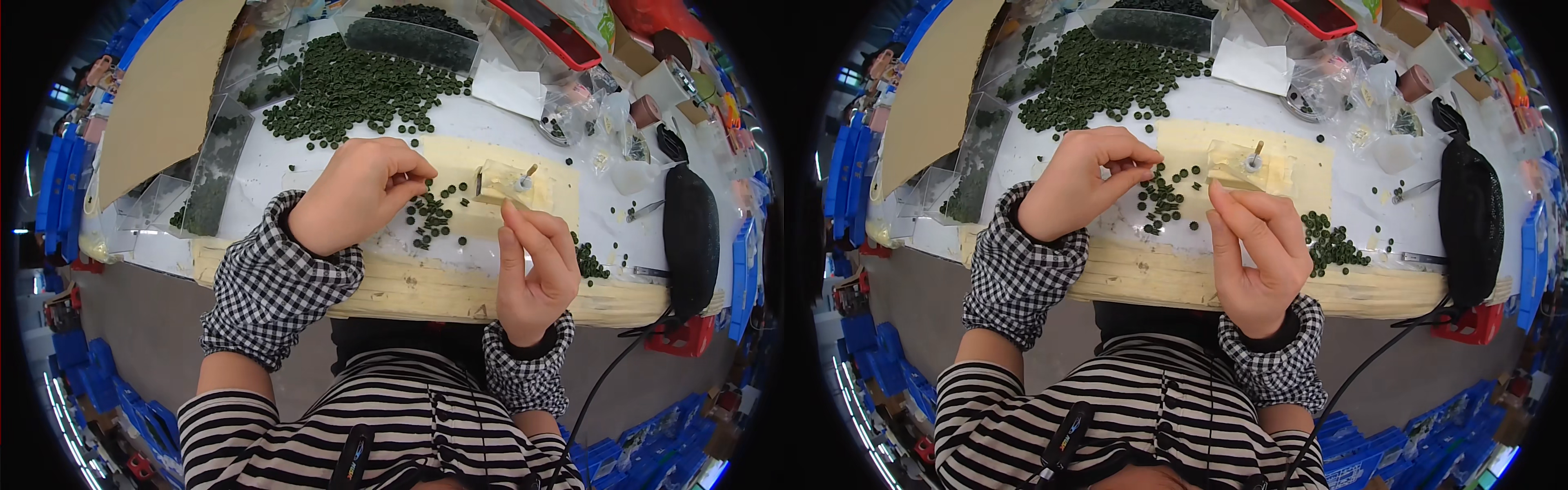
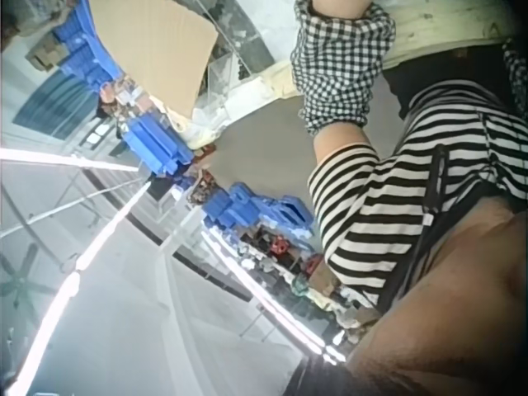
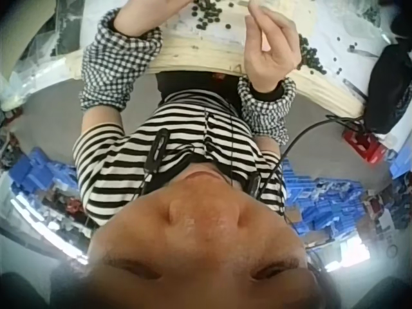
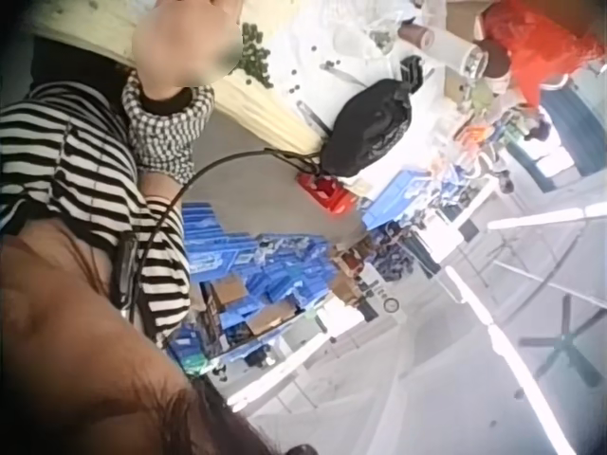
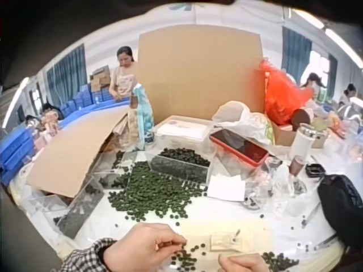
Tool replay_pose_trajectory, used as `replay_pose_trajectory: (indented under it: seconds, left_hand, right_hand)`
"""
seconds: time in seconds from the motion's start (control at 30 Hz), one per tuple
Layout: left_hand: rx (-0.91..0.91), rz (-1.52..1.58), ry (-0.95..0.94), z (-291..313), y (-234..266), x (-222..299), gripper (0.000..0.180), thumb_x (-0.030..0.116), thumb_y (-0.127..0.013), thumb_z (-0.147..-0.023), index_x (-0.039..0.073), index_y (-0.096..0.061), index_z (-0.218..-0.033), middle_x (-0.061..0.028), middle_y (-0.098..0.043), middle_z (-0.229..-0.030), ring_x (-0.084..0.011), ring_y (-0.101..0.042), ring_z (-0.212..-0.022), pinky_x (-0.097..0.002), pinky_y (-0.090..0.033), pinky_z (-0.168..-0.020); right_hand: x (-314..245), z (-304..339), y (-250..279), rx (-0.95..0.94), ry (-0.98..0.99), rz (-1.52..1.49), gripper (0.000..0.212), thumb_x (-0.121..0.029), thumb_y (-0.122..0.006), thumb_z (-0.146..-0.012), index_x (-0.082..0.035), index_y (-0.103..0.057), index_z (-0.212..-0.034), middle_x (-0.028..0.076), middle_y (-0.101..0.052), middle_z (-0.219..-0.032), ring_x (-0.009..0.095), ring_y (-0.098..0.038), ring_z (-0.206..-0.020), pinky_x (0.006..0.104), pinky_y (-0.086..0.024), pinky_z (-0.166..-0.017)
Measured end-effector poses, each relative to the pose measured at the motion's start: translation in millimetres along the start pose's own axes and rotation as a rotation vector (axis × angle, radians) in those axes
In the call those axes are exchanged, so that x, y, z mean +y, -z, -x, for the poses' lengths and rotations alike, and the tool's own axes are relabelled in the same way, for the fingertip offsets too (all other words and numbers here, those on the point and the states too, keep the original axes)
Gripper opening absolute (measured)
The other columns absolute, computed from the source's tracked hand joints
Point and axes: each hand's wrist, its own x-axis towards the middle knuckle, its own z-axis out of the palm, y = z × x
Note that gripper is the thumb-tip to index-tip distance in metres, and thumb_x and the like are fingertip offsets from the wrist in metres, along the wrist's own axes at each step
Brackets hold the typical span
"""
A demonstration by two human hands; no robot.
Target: Manually inserting small green plastic components into a yellow base plate mounting fixture at an industrial workbench.
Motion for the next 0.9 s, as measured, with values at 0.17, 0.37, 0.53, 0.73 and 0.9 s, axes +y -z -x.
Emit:
replay_pose_trajectory:
  seconds: [0.17,0.37,0.53,0.73,0.9]
  left_hand:
    - [0.187,0.046,-0.051,-1,12,-4,0.016,0.002,-0.061,-0.087,-0.003,-0.066,-0.101,-0.0102,-0.067,-0.089,-0.0144,-0.063,-0.078,-0.0258,-0.051,-0.069]
    - [0.177,-0.238,-0.058,35,45,-2,0.015,0.002,-0.062,-0.085,-0.003,-0.066,-0.099,-0.0143,-0.066,-0.093,-0.0231,-0.064,-0.083,-0.0307,-0.050,-0.074]
    - [0.037,-0.353,-0.065,61,32,9,0.033,0.006,-0.070,-0.077,0.001,-0.062,-0.109,-0.0150,-0.063,-0.101,-0.0288,-0.061,-0.091,-0.0362,-0.051,-0.075]
    - [-0.182,-0.317,0.004,46,26,16,0.079,0.019,-0.082,-0.065,0.000,-0.043,-0.132,-0.0136,-0.051,-0.108,-0.0272,-0.058,-0.086,-0.0351,-0.051,-0.076]
    - [-0.284,-0.358,-0.004,28,14,11,0.097,0.027,-0.084,-0.063,-0.006,-0.031,-0.137,-0.0188,-0.044,-0.119,-0.0325,-0.056,-0.096,-0.0359,-0.049,-0.082]
  right_hand:
    - [0,1,-1,0.017,-0.022,-0.010,0.027,0.008,-0.069,-0.077,-0.001,-0.070,-0.103,0.009,-0.063,-0.088,0.017,-0.059,-0.075,0.0243,-0.048,-0.067]
    - [2,4,-1,0.024,-0.019,-0.025,0.026,0.007,-0.068,-0.077,-0.001,-0.070,-0.102,0.009,-0.063,-0.088,0.017,-0.059,-0.075,0.0239,-0.047,-0.067]
    - [-3,3,1,-0.104,-0.085,0.030,0.030,0.002,-0.071,-0.076,0.000,-0.068,-0.106,0.010,-0.062,-0.088,0.018,-0.059,-0.074,0.0257,-0.049,-0.067]
    - [-13,10,7,-0.496,-0.230,0.223,0.053,-0.008,-0.074,-0.074,0.005,-0.054,-0.121,0.017,-0.058,-0.103,0.030,-0.059,-0.085,0.0344,-0.050,-0.074]
    - [-12,7,-4,-0.522,-0.155,0.229,0.056,-0.006,-0.072,-0.074,0.007,-0.050,-0.124,0.020,-0.056,-0.109,0.034,-0.055,-0.100,0.0377,-0.047,-0.086]
